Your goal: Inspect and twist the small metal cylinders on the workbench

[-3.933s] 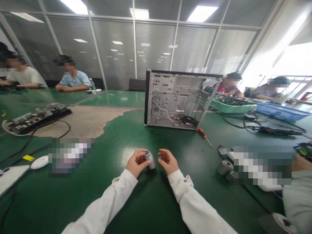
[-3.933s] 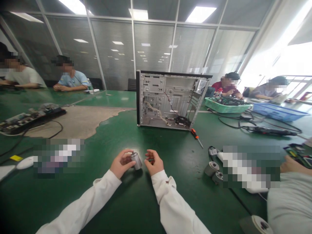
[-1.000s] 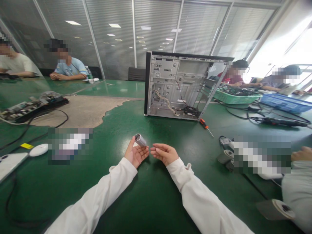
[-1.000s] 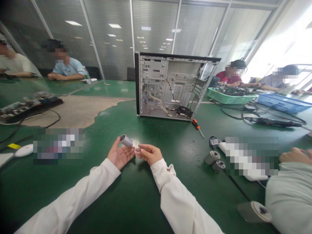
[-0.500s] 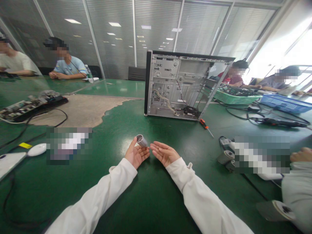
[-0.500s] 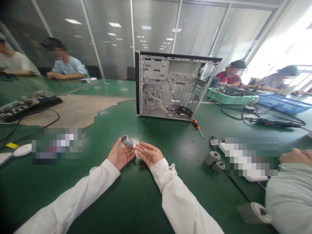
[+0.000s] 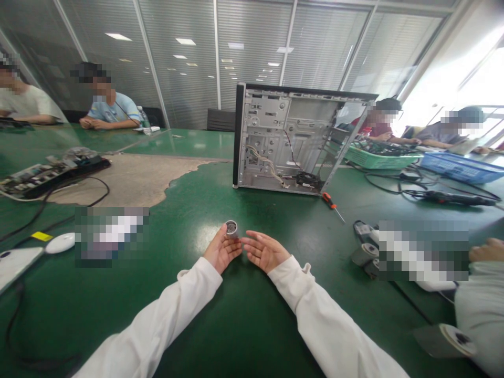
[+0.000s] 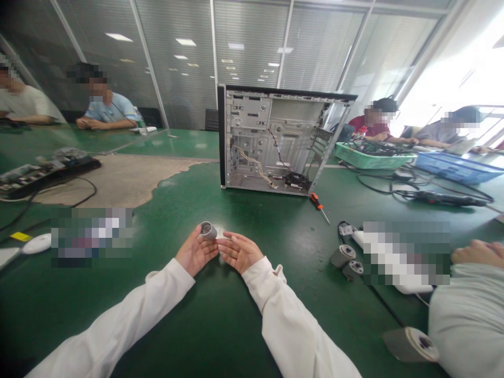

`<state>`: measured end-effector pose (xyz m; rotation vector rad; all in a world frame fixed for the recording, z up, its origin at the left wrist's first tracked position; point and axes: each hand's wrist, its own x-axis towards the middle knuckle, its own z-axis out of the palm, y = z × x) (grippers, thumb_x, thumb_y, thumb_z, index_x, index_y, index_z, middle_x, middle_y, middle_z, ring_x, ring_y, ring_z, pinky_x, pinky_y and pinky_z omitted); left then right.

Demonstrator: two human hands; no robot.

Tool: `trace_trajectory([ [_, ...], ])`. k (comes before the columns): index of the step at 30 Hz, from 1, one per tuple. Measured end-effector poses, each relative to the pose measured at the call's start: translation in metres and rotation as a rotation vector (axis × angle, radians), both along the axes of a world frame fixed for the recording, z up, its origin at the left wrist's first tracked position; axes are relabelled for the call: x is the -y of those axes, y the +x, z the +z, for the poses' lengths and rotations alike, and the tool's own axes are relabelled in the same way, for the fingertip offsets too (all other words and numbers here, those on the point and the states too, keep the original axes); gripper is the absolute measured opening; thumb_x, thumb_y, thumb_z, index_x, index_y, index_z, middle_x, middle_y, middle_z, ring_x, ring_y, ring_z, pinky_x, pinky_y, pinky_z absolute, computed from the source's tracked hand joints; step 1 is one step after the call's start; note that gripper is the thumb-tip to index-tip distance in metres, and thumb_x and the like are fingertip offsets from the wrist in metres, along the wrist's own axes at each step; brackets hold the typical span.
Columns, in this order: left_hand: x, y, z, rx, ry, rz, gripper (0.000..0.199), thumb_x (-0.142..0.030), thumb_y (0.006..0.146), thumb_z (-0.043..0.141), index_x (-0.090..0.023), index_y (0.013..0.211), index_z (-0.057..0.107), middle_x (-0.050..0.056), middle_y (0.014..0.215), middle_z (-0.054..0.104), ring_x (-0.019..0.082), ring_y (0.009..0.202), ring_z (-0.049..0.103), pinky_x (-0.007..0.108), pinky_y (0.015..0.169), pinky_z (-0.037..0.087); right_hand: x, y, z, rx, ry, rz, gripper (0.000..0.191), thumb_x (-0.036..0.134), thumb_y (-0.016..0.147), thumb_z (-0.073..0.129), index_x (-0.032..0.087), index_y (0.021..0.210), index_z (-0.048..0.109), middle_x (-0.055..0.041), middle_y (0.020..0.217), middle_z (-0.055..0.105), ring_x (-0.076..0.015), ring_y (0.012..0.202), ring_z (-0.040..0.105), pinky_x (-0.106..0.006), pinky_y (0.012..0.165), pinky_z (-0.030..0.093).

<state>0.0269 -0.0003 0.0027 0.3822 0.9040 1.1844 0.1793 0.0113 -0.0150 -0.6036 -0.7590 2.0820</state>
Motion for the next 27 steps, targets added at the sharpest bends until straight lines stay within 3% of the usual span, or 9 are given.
trace_trajectory([
  [5,-0.002,-0.001,-0.006,-0.217,0.17,0.076,0.025,-0.033,0.067,0.058,-0.012,0.078,0.051,0.003,0.063,0.058,0.011,0.055,0.057,0.023,0.056,0.048,0.001,0.0,0.004,0.004,-0.012,0.05,0.027,0.027,0.072,0.053,0.018,0.097,0.053,-0.0052,0.091,0.063,-0.0123,0.08,0.059,-0.026,0.071,0.045],
  [9,-0.003,-0.005,-0.01,-0.6,0.416,0.128,0.04,-0.034,0.055,0.066,-0.014,0.083,0.046,0.002,0.076,0.057,0.012,0.065,0.056,0.025,0.059,0.048,0.002,-0.001,0.005,0.005,-0.03,0.048,0.028,0.027,0.07,0.055,0.019,0.097,0.052,-0.004,0.086,0.063,-0.0149,0.084,0.058,-0.029,0.07,0.045],
  [17,0.007,-0.008,-0.005,-1.349,0.812,0.099,0.058,-0.036,0.054,0.066,-0.015,0.1,0.036,0.005,0.089,0.048,0.014,0.071,0.053,0.03,0.065,0.048,0.0,-0.005,-0.004,0.067,0.07,-0.047,0.032,0.026,0.063,0.062,0.021,0.094,0.055,-0.0018,0.082,0.062,-0.0131,0.075,0.058,-0.029,0.069,0.045],
  [21,0.006,-0.009,-0.007,-1.53,1.001,0.021,0.058,-0.03,0.054,0.066,-0.015,0.101,0.034,0.007,0.095,0.044,0.017,0.082,0.048,0.03,0.069,0.047,-0.002,-0.01,-0.011,0.184,0.291,-0.246,0.036,0.027,0.056,0.067,0.022,0.09,0.056,-0.0019,0.086,0.061,-0.0148,0.081,0.056,-0.031,0.077,0.042],
  [24,0.004,-0.01,-0.01,-1.62,1.048,-0.055,0.058,-0.023,0.056,0.064,-0.016,0.104,0.032,0.009,0.104,0.04,0.021,0.095,0.043,0.033,0.077,0.045,-0.001,-0.012,-0.016,0.362,0.513,-0.354,0.041,0.025,0.056,0.067,0.022,0.094,0.053,-0.0035,0.089,0.061,-0.0166,0.087,0.054,-0.034,0.081,0.04],
  [27,0.003,-0.011,-0.011,-1.678,1.071,-0.101,0.056,-0.018,0.059,0.06,-0.016,0.107,0.032,0.01,0.108,0.036,0.023,0.102,0.039,0.037,0.084,0.041,0.001,-0.012,-0.017,0.525,0.655,-0.407,0.043,0.024,0.059,0.063,0.022,0.099,0.051,-0.0048,0.092,0.059,-0.0168,0.088,0.054,-0.034,0.075,0.043],
])
